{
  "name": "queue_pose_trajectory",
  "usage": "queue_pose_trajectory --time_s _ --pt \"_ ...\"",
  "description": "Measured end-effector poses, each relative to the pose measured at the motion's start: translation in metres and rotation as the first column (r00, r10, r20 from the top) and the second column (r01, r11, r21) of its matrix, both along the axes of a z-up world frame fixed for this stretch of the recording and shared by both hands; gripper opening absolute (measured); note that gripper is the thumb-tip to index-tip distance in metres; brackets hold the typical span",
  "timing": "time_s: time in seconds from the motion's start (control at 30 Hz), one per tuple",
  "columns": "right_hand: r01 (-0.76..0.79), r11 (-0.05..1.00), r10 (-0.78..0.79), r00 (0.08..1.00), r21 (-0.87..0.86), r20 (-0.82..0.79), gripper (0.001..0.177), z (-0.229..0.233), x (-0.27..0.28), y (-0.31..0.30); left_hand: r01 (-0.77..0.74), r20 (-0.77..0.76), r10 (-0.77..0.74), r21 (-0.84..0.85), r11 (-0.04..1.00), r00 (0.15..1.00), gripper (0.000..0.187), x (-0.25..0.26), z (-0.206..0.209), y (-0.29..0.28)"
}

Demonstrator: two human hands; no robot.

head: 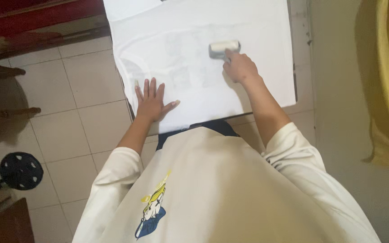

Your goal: The person spreads out a white t-shirt on a table and runs a lint roller over the surface of the fabric.

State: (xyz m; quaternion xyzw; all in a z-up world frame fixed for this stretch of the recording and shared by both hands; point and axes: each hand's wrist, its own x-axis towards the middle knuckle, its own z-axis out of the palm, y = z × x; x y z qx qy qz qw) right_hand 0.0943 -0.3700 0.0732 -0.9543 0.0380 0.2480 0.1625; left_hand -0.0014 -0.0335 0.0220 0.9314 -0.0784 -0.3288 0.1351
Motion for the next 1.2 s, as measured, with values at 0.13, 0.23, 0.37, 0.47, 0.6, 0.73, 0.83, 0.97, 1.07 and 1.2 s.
queue_pose_trajectory --time_s 0.13,0.23,0.37,0.47,0.6,0.73,0.83,0.97,1.07,1.2 --pt "-0.027 0.999 0.027 0.999 0.025 -0.016 0.053 0.001 0.013 -0.001 -0.100 0.212 0.119 -0.096 0.990 0.970 0.099 -0.006 -0.010 -0.039" --pt "-0.041 0.998 0.039 0.998 0.052 0.054 0.058 0.000 0.023 0.002 -0.139 0.263 0.189 -0.197 0.970 0.946 0.102 -0.006 -0.025 -0.069" --pt "-0.018 0.999 0.023 0.992 0.044 -0.121 0.056 0.002 0.034 -0.003 -0.292 0.131 0.315 -0.172 0.941 0.940 0.114 0.003 -0.034 -0.104" --pt "-0.108 0.990 0.101 0.992 0.088 0.078 0.058 -0.009 0.040 -0.005 -0.290 0.122 0.302 -0.107 0.951 0.946 0.121 0.005 -0.031 -0.110" --pt "-0.095 0.995 0.094 0.995 0.037 0.036 0.061 -0.019 0.047 -0.006 -0.278 0.059 0.282 -0.072 0.958 0.958 0.126 0.009 -0.025 -0.109" --pt "-0.118 0.990 0.111 0.990 0.074 0.088 0.059 -0.025 0.056 -0.007 -0.254 0.026 0.254 -0.016 0.967 0.967 0.130 0.015 -0.021 -0.109" --pt "-0.118 0.990 0.109 0.989 0.083 0.104 0.058 -0.021 0.054 -0.004 -0.253 0.021 0.254 -0.016 0.967 0.967 0.131 0.012 -0.019 -0.109" --pt "-0.113 0.993 0.114 0.993 0.047 -0.021 0.050 -0.007 0.060 -0.003 -0.250 0.025 0.250 0.007 0.968 0.968 0.131 0.014 -0.019 -0.111" --pt "-0.126 0.987 0.115 0.987 0.099 0.115 0.050 -0.012 0.059 -0.003 -0.256 0.009 0.256 0.008 0.967 0.967 0.131 0.014 -0.017 -0.111" --pt "-0.124 0.989 0.119 0.991 0.079 0.062 0.053 -0.015 0.056 -0.003 -0.262 -0.010 0.262 0.012 0.965 0.965 0.132 0.016 -0.012 -0.112"
